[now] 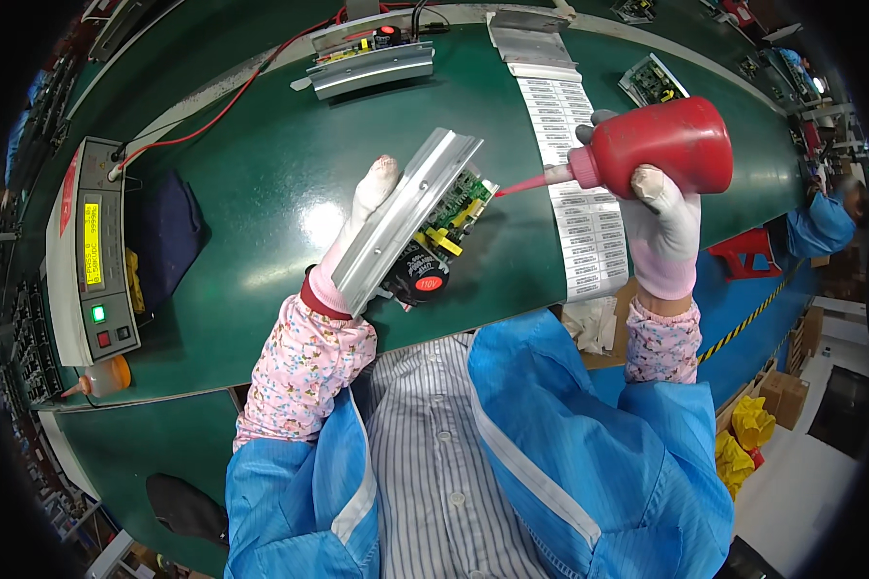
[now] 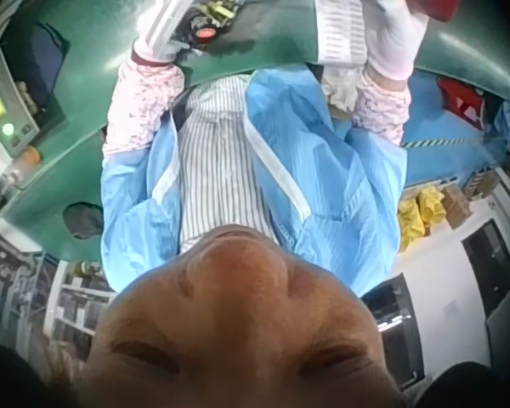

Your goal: The person applies labels to electronic components, dispenses liquid onto the components using a squeeze bottle, and tests them with a testing device on an assembly line.

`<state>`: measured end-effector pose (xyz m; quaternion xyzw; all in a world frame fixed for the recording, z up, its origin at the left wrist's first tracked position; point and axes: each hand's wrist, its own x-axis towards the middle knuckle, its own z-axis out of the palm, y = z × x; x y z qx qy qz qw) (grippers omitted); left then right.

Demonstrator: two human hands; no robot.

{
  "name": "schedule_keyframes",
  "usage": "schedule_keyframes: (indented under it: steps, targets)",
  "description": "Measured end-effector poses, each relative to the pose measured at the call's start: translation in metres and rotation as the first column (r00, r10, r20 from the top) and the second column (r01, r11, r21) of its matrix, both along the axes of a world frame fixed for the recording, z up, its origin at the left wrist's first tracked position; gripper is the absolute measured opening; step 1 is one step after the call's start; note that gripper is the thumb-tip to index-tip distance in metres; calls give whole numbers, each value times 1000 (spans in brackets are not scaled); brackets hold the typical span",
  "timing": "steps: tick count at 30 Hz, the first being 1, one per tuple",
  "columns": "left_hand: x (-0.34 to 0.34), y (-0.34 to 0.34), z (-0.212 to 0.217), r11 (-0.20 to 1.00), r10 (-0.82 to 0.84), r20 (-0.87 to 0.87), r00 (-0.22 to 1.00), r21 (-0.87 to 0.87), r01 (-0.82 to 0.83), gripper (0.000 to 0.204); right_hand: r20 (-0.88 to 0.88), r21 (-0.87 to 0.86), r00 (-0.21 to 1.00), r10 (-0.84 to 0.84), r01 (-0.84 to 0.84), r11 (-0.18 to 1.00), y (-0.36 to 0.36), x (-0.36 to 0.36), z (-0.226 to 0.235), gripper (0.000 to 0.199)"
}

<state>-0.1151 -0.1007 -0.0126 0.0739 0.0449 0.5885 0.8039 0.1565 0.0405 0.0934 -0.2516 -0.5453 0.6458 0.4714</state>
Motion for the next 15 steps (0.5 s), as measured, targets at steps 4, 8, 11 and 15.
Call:
schedule_keyframes:
  steps: [4, 8, 11, 15]
  targets:
    - [5, 2, 7, 992, -7, 72, 997, -125, 16, 98, 114, 42, 992, 48, -53, 998, -4, -8, 6, 67]
    - [10, 3, 25, 993, -2, -164, 987, -114, -17, 85, 48, -5, 997, 66, -66, 998, -8, -11, 8, 57]
    - [10, 1, 27, 992, -11, -221, 975, -122, -16, 79, 83, 10, 994, 69, -70, 997, -9, -11, 12, 58]
    - [8, -3, 29, 987, -47, -160, 986, -162, 20, 74, 249, 98, 967, 49, -76, 992, -6, -6, 15, 68]
